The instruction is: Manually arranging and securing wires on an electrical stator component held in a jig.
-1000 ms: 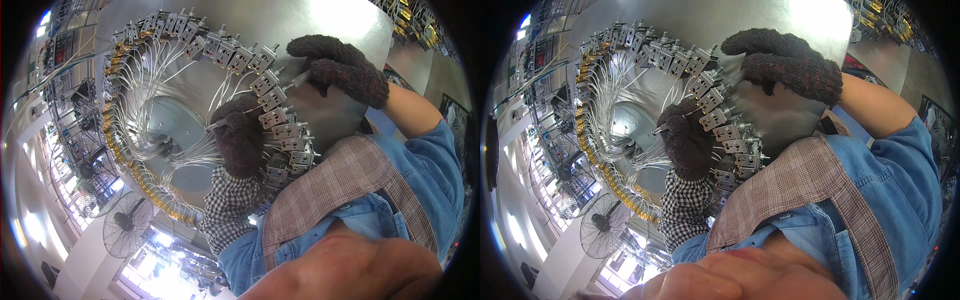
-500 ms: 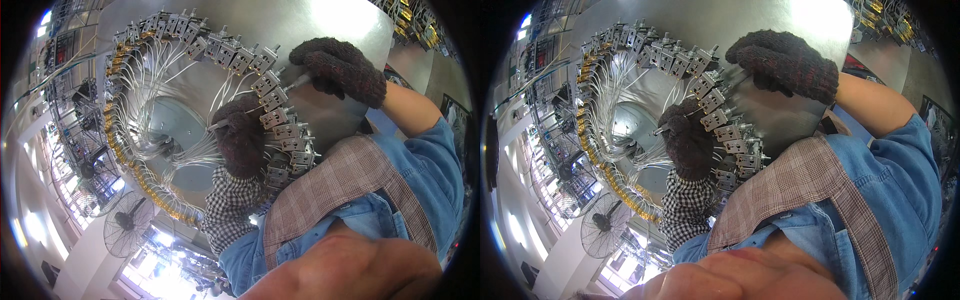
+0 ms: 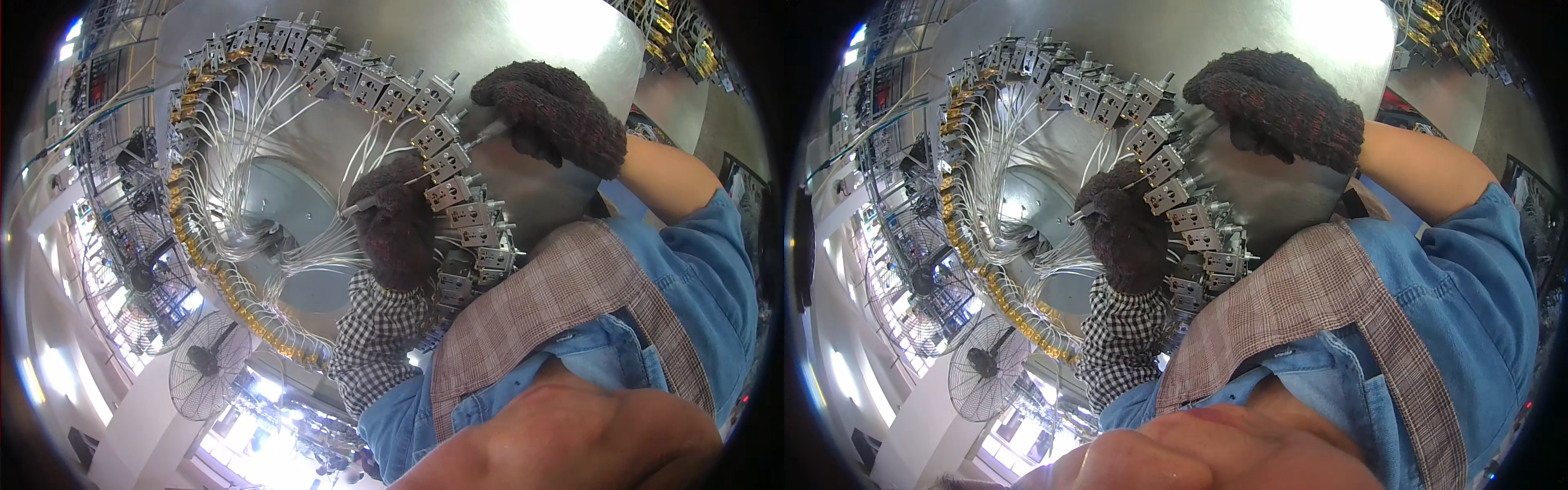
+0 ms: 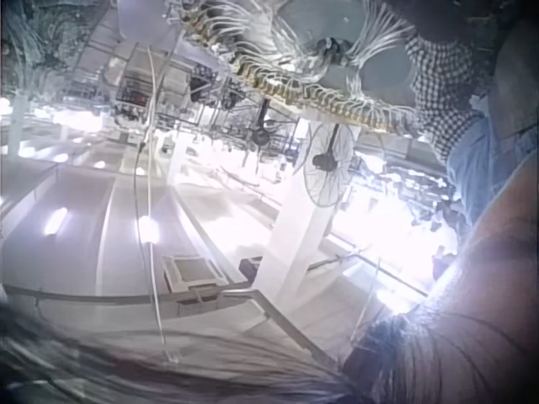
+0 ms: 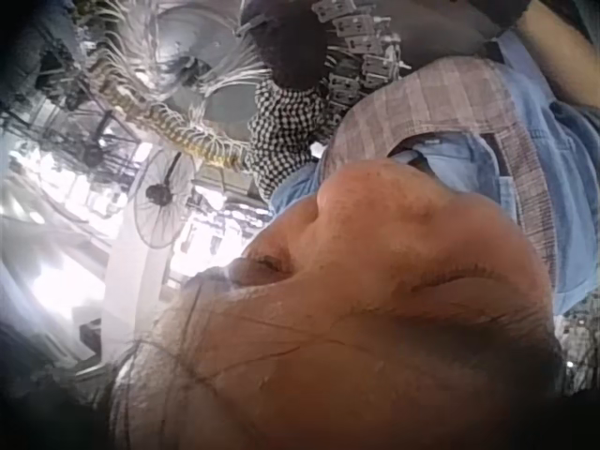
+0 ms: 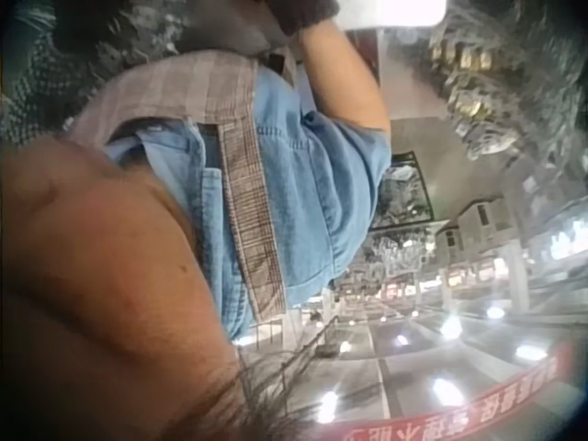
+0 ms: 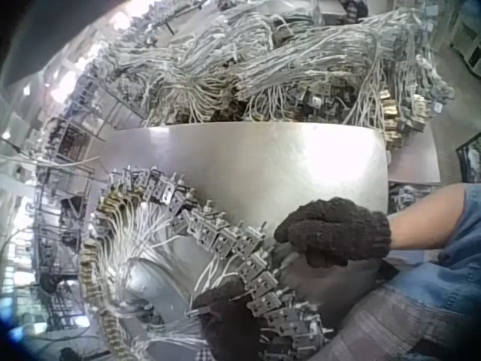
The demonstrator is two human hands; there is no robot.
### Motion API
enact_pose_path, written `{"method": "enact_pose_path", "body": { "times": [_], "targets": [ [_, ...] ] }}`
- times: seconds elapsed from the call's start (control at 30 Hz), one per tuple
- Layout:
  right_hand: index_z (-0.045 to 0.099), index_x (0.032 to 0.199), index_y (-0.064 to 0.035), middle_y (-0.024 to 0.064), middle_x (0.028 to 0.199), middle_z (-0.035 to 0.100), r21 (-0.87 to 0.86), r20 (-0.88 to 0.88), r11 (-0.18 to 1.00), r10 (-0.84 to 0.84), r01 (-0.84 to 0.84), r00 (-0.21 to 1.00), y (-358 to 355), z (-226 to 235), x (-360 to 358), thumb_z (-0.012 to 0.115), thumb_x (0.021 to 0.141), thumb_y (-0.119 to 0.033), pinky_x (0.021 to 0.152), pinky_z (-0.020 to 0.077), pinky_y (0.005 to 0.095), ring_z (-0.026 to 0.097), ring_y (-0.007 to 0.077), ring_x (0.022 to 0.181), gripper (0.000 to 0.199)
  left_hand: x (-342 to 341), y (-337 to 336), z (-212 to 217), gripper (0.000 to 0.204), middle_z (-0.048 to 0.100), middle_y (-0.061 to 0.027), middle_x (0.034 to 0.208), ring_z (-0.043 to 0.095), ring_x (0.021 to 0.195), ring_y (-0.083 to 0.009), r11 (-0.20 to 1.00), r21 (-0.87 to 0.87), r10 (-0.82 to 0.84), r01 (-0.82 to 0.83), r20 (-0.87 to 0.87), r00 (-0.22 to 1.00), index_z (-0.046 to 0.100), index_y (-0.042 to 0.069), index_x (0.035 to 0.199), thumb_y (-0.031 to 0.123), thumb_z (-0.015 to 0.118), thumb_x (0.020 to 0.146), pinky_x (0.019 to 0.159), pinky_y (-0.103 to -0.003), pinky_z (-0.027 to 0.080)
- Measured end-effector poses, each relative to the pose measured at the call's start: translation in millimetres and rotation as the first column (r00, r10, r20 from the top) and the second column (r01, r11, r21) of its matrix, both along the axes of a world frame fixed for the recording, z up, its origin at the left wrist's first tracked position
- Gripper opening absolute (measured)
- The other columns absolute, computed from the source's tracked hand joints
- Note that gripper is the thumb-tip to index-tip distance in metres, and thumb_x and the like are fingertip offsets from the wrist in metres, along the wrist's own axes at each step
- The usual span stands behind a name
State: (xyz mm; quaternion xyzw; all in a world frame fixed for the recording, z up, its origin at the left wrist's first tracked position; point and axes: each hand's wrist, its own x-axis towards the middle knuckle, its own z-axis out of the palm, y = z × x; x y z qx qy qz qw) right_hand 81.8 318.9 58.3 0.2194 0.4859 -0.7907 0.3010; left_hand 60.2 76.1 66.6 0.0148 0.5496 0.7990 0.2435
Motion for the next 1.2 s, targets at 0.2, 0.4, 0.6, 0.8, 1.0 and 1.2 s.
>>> {"method": "enact_pose_path", "body": {
  "times": [0.2, 0.4, 0.6, 0.8, 1.0, 1.2],
  "targets": [
    [0.05, 0.116, -0.0029, 0.0056, 0.091, 0.057, 0.044, -0.159, 0.994, -0.09, 0.098, 0.983, -1, 5, 5, 0.049, 0.088, -0.02, 0.069, 0.0461, 0.0231, 0.053, 0.0091, 0.078, 0.033, 0, -3, -6, 0.023, 0.055, -0.0117, 0.1, 0.054, 0.094, -0.0224, 0.969, -0.246, -0.015, -0.016, -0.124, 0.992, 0.047, 0.005, 0.1, 0.024, 0.049, 0.089, 0.081, -0.037, 0.047],
    [0.05, 0.12, -0.0072, 0.0045, 0.092, 0.059, 0.066, -0.309, 0.982, -0.149, 0.177, 0.939, -8, -1, 6, 0.051, 0.086, -0.018, 0.065, 0.0462, 0.0217, 0.054, 0.0086, 0.078, 0.035, 0, -1, -7, 0.036, 0.059, -0.0125, 0.086, 0.057, 0.069, -0.017, 0.99, -0.072, 0.123, -0.122, 0.015, 0.992, 0.055, -0.004, 0.094, 0.031, 0.049, 0.088, 0.059, -0.027, 0.046],
    [0.052, 0.118, -0.0076, 0.0038, 0.094, 0.058, 0.164, -0.35, 0.973, -0.095, 0.161, 0.932, -4, 0, 9, 0.053, 0.085, -0.019, 0.061, 0.0451, 0.0203, 0.054, 0.0082, 0.075, 0.035, -3, -10, -14, 0.02, 0.056, -0.0126, 0.104, 0.052, 0.103, -0.0273, 0.982, 0.186, -0.014, 0.017, -0.015, 1.0, 0.051, 0.006, 0.102, 0.019, 0.051, 0.087, 0.088, -0.043, 0.044],
    [0.05, 0.119, -0.0066, 0.0046, 0.092, 0.057, 0.192, -0.259, 0.949, -0.198, 0.251, 0.946, -8, 9, 35, 0.054, 0.084, -0.022, 0.053, 0.0445, 0.0219, 0.054, 0.0082, 0.071, 0.038, 4, -26, 1, 0.024, 0.056, -0.0133, 0.107, 0.052, 0.105, -0.0296, 0.987, 0.159, 0.025, -0.031, 0.04, 0.999, 0.052, 0.007, 0.108, 0.018, 0.052, 0.087, 0.088, -0.044, 0.046],
    [0.049, 0.119, -0.0061, 0.0102, 0.106, 0.054, 0.122, -0.293, 0.967, -0.181, 0.224, 0.939, -20, 0, 50, 0.058, 0.081, -0.019, 0.051, 0.0453, 0.0221, 0.056, 0.0097, 0.062, 0.04, 13, -27, 2, 0.025, 0.057, -0.0155, 0.104, 0.055, 0.102, -0.0304, 0.996, 0.089, -0.003, 0.004, -0.013, 1.0, 0.05, 0.005, 0.108, 0.017, 0.053, 0.087, 0.084, -0.044, 0.049],
    [0.052, 0.112, -0.0022, 0.0168, 0.117, 0.049, 0.39, -0.674, 0.874, 0.058, 0.288, 0.737, -37, -26, 55, 0.059, 0.079, -0.007, 0.055, 0.0494, 0.024, 0.061, 0.0177, 0.079, 0.034, 12, -24, 0, 0.024, 0.057, -0.0173, 0.103, 0.055, 0.101, -0.0306, 0.991, 0.135, -0.006, 0.009, -0.025, 1.0, 0.049, 0.003, 0.108, 0.016, 0.05, 0.088, 0.083, -0.045, 0.05]
  ]
}}
